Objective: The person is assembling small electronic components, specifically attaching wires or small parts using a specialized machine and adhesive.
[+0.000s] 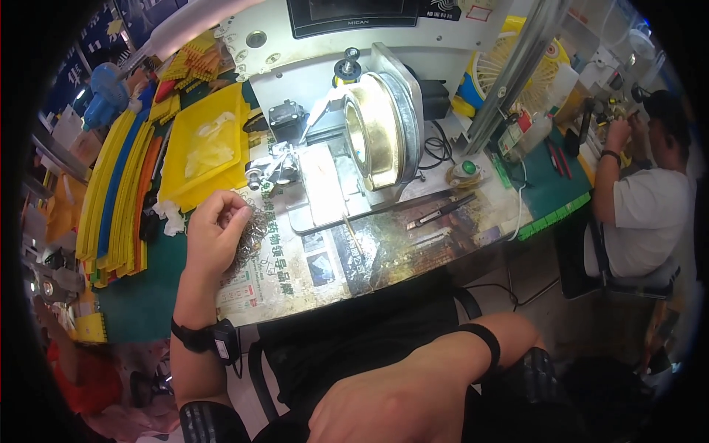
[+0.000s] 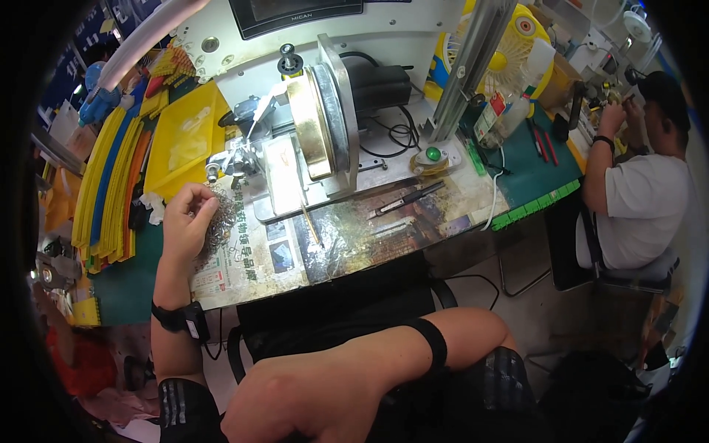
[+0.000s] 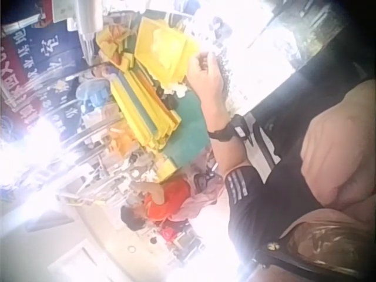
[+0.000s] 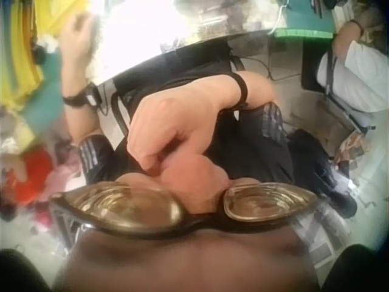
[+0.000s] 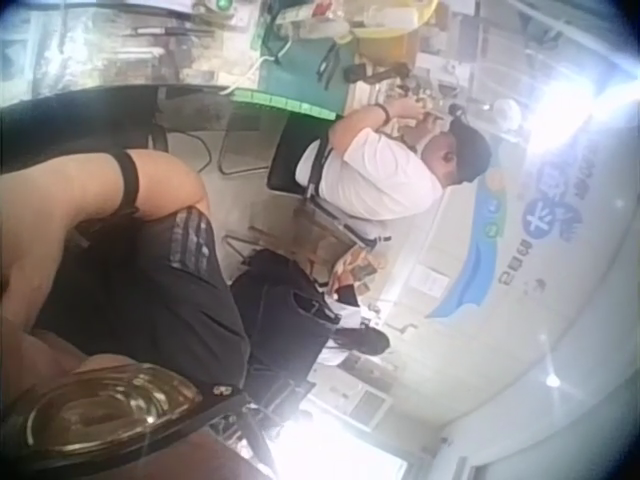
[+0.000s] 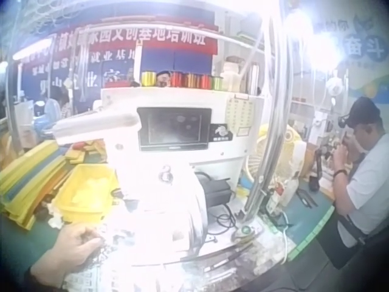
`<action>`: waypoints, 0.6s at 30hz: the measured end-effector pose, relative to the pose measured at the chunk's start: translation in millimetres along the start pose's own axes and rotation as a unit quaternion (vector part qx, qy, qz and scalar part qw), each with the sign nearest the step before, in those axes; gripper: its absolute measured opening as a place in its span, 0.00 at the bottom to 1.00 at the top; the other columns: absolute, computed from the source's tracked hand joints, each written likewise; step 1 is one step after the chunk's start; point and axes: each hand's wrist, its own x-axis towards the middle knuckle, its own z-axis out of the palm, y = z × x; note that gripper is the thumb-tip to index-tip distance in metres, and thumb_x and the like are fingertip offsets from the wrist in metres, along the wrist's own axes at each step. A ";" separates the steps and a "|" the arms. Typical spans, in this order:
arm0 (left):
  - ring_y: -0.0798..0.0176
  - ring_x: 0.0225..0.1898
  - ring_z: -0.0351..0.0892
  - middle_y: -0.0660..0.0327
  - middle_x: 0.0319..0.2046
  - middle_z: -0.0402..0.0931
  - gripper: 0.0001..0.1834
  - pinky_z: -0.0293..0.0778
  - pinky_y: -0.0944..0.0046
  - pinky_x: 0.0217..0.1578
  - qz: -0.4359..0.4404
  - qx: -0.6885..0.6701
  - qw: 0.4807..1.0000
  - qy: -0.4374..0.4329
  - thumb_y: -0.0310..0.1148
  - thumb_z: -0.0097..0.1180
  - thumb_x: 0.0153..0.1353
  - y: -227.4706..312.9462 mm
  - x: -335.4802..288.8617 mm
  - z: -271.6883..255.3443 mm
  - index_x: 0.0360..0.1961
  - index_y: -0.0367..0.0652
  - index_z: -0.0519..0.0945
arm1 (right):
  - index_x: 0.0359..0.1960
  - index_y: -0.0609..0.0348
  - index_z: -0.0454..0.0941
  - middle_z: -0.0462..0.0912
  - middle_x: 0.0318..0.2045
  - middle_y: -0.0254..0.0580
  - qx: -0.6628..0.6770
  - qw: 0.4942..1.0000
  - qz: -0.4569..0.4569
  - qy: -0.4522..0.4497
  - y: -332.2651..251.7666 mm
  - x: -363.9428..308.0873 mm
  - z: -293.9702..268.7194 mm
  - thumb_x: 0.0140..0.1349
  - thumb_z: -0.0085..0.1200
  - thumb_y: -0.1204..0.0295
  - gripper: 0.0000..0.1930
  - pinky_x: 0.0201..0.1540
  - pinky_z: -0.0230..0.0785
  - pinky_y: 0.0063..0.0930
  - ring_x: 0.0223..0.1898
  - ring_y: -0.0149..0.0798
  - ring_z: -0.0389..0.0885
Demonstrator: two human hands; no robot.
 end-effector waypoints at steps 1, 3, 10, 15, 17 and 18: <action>0.76 0.28 0.64 0.71 0.27 0.71 0.04 0.62 0.74 0.31 -0.001 0.001 1.000 -0.004 0.25 0.64 0.60 -0.8 0.6 0.8 0.34 0.38 0.80 | 0.29 0.62 0.78 0.77 0.24 0.43 0.000 1.000 0.001 0.000 -0.2 0.0 -1.3 0.67 0.61 0.69 0.11 0.27 0.68 0.36 0.25 0.49 0.76; 0.76 0.28 0.64 0.71 0.27 0.71 0.04 0.62 0.74 0.31 -0.001 0.002 1.000 -0.005 0.25 0.64 0.61 -0.3 0.6 0.2 0.34 0.38 0.80 | 0.29 0.62 0.78 0.77 0.24 0.43 -0.001 1.000 0.002 -0.002 -0.7 0.8 -2.0 0.67 0.61 0.69 0.11 0.27 0.68 0.36 0.25 0.48 0.76; 0.77 0.27 0.63 0.71 0.27 0.70 0.04 0.62 0.75 0.30 0.005 0.002 1.000 -0.006 0.25 0.63 0.60 -1.8 5.2 -1.7 0.34 0.38 0.80 | 0.29 0.62 0.78 0.77 0.24 0.43 -0.009 1.000 0.002 0.009 1.9 4.6 -2.0 0.67 0.61 0.70 0.10 0.27 0.67 0.35 0.24 0.48 0.76; 0.76 0.27 0.65 0.70 0.26 0.71 0.04 0.64 0.74 0.30 0.007 0.016 1.000 0.004 0.25 0.63 0.60 0.1 1.7 -9.2 0.34 0.38 0.80 | 0.33 0.64 0.80 0.81 0.29 0.46 -0.031 0.999 0.003 -0.007 0.0 5.3 -3.7 0.68 0.59 0.73 0.06 0.32 0.71 0.37 0.30 0.51 0.80; 0.74 0.27 0.69 0.67 0.25 0.73 0.04 0.66 0.72 0.30 0.023 0.031 0.999 0.010 0.25 0.63 0.59 1.8 0.8 -5.9 0.34 0.38 0.80 | 0.37 0.65 0.82 0.83 0.33 0.49 -0.036 0.999 -0.001 -0.025 -5.9 5.3 -4.1 0.68 0.57 0.74 0.06 0.36 0.74 0.38 0.34 0.52 0.82; 0.72 0.27 0.71 0.65 0.25 0.75 0.04 0.68 0.70 0.31 0.029 0.031 0.999 0.008 0.26 0.64 0.59 6.2 1.9 -3.0 0.34 0.38 0.81 | 0.42 0.68 0.82 0.84 0.39 0.52 0.011 0.999 0.028 0.012 -11.7 5.2 -1.0 0.69 0.56 0.75 0.07 0.42 0.76 0.39 0.40 0.53 0.83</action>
